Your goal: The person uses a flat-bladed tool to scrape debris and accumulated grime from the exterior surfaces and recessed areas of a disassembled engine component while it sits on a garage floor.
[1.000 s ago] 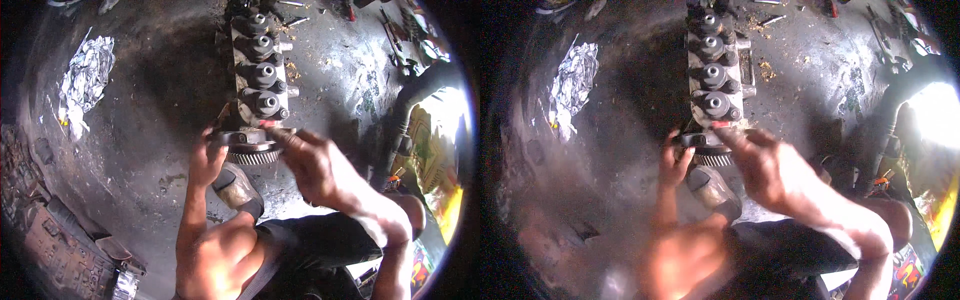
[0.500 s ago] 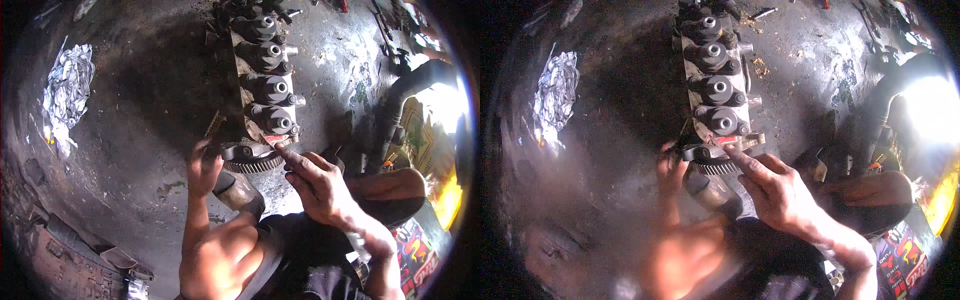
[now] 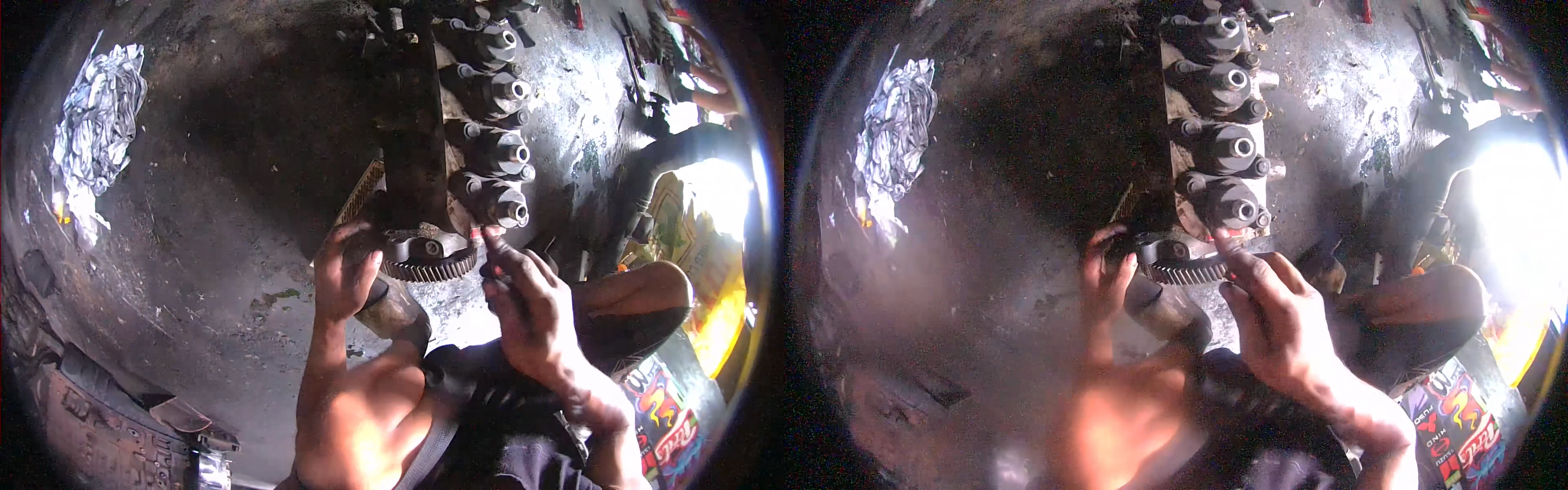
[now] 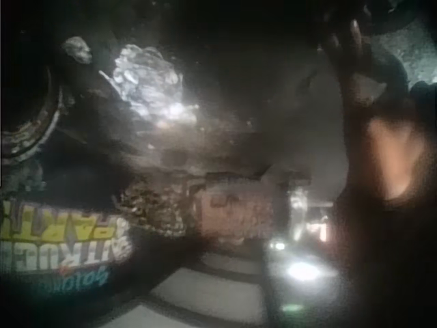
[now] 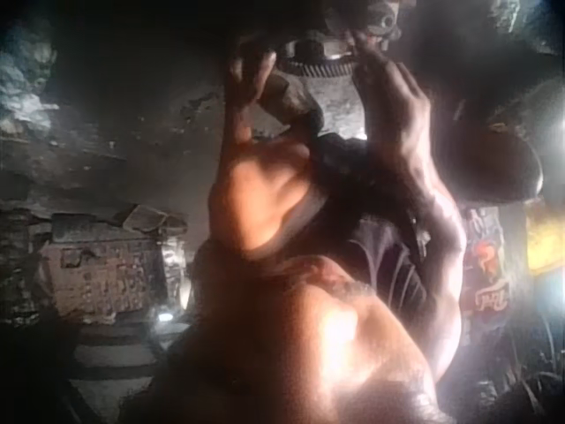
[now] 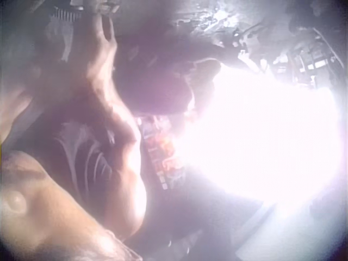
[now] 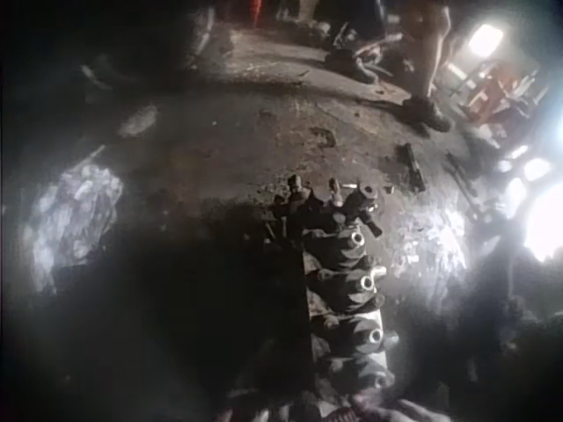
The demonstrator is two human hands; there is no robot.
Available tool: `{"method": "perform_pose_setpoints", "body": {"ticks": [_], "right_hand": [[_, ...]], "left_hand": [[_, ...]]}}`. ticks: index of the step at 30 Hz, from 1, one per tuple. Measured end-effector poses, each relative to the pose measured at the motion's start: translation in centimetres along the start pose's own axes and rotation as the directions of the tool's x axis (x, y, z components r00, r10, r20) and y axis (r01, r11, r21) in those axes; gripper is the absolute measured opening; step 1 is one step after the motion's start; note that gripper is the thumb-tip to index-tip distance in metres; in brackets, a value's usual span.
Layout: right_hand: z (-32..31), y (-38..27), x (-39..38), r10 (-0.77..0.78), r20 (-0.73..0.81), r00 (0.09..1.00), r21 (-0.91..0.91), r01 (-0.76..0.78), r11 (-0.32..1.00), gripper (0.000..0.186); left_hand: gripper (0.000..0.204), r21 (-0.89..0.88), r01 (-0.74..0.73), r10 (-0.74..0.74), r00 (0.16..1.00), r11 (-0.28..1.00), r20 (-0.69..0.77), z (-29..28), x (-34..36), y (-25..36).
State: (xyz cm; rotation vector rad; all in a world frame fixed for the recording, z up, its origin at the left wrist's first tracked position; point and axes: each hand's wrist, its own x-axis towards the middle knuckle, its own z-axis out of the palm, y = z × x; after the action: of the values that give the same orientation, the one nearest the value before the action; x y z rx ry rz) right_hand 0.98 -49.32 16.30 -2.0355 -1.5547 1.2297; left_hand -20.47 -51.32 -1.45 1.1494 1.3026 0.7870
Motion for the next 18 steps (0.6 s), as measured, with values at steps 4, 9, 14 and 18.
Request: {"method": "perform_pose_setpoints", "body": {"ticks": [4,9,14,18], "right_hand": [[0.9,-1.5,-1.5,-0.046,0.133,0.990,0.084,0.035,0.996,0.050],[1.1,-0.8,-1.0,0.070,0.111,0.991,0.039,-0.074,0.996,0.039],[-0.2,0.2,0.5,0.104,-0.029,0.994,0.058,-0.103,0.993,0.038],[-2.0,-0.6,1.7,-0.177,0.433,0.884,0.054,0.171,0.984,0.035]], "left_hand": [[0.039,-0.123,0.106,-0.101,0.994,0.987,0.049,-0.8,-1.0,-1.2],[0.039,-0.035,0.035,-0.032,0.997,0.999,0.075,-0.3,-0.3,-0.3],[0.040,0.022,-0.065,0.063,0.994,0.998,0.085,0.8,0.5,-1.0],[0.036,-0.014,0.062,-0.063,0.998,0.998,-0.010,-0.3,-0.1,-2.3]]}}
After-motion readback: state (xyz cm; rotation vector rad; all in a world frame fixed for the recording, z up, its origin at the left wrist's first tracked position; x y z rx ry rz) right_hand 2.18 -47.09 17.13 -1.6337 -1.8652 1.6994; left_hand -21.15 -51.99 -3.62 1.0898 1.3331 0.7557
